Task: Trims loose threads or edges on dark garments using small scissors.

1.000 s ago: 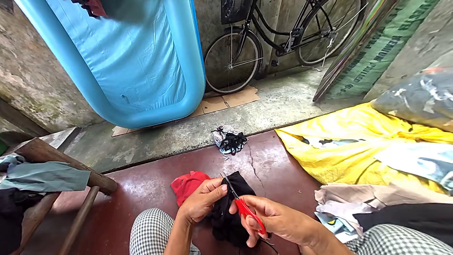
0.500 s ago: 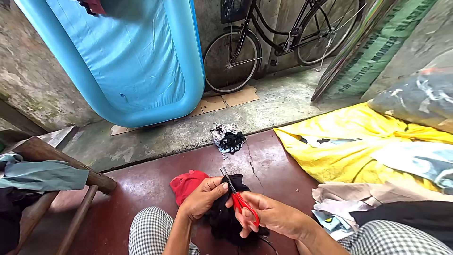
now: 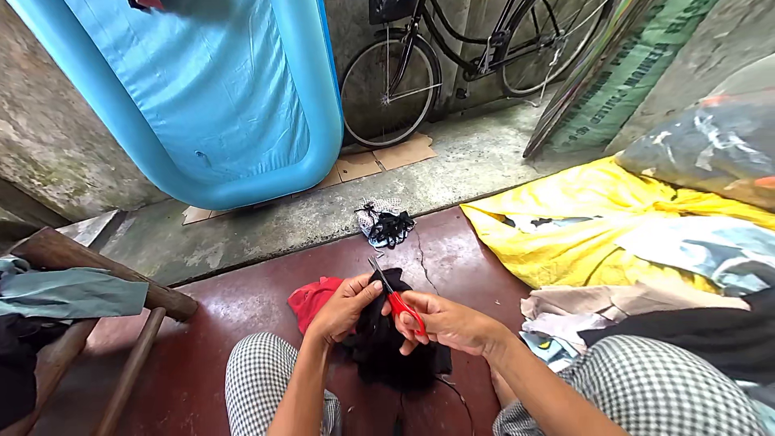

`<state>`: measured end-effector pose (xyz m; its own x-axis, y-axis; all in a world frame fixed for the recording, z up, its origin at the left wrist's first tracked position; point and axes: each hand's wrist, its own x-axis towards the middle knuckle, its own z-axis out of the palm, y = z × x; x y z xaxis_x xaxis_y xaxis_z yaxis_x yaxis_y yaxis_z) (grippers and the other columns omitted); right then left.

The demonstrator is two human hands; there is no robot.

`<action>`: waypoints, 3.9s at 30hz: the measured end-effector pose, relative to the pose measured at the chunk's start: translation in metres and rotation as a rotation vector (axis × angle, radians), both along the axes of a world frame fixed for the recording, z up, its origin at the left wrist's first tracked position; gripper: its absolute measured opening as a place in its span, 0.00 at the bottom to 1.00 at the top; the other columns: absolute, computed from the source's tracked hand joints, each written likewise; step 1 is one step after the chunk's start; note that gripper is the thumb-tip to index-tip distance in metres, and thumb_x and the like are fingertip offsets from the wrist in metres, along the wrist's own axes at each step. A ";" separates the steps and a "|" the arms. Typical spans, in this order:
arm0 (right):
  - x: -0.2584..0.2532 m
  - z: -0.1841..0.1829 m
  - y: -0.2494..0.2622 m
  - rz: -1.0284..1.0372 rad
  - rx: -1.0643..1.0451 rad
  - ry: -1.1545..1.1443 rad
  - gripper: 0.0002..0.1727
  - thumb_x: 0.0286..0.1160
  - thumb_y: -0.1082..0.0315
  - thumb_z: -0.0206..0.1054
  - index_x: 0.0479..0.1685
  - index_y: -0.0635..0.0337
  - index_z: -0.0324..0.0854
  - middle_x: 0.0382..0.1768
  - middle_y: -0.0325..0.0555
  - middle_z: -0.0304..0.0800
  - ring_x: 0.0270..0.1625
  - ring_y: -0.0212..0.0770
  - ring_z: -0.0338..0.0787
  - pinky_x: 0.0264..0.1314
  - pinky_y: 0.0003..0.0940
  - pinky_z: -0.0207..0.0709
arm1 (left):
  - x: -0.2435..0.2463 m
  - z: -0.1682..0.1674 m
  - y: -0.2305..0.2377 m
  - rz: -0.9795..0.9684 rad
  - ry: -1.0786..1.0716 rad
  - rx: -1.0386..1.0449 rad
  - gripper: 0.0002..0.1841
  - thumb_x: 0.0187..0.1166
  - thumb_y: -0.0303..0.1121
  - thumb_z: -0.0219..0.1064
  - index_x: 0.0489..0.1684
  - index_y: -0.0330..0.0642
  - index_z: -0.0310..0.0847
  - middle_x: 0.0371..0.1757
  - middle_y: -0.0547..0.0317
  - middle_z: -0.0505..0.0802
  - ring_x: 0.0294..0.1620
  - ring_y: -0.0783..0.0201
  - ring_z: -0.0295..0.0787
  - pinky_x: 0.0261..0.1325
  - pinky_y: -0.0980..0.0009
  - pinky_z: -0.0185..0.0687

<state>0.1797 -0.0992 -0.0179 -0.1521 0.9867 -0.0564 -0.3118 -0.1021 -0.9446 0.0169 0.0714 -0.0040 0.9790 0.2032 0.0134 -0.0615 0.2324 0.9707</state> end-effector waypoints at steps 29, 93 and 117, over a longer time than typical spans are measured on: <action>-0.018 0.005 0.020 -0.848 -0.022 -0.303 0.40 0.62 0.86 0.71 0.79 0.49 0.69 0.73 0.49 0.77 0.42 0.47 0.92 0.41 0.45 0.89 | 0.031 -0.006 -0.026 0.435 0.044 0.734 0.11 0.80 0.32 0.71 0.56 0.43 0.85 0.38 0.54 0.93 0.27 0.60 0.87 0.29 0.64 0.85; -0.035 -0.055 0.013 -1.101 -0.114 -0.056 0.32 0.81 0.70 0.66 0.84 0.59 0.58 0.61 0.62 0.82 0.42 0.51 0.94 0.42 0.47 0.91 | 0.022 0.330 0.046 0.977 -0.582 0.867 0.07 0.80 0.27 0.69 0.51 0.39 0.83 0.38 0.66 0.92 0.40 0.70 0.92 0.48 0.70 0.91; -0.100 -0.046 0.015 -0.424 0.785 -1.406 0.30 0.73 0.70 0.70 0.77 0.41 0.77 0.69 0.49 0.84 0.69 0.51 0.87 0.72 0.50 0.80 | 0.056 0.349 0.016 0.818 -0.560 0.994 0.06 0.78 0.26 0.71 0.48 0.37 0.84 0.35 0.62 0.93 0.37 0.68 0.92 0.43 0.70 0.91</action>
<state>0.0795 -0.0839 -0.0637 -0.1470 0.7949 0.5886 0.8904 0.3655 -0.2714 0.0732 0.0879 0.3450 0.4070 0.3808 0.8303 -0.2722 -0.8171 0.5082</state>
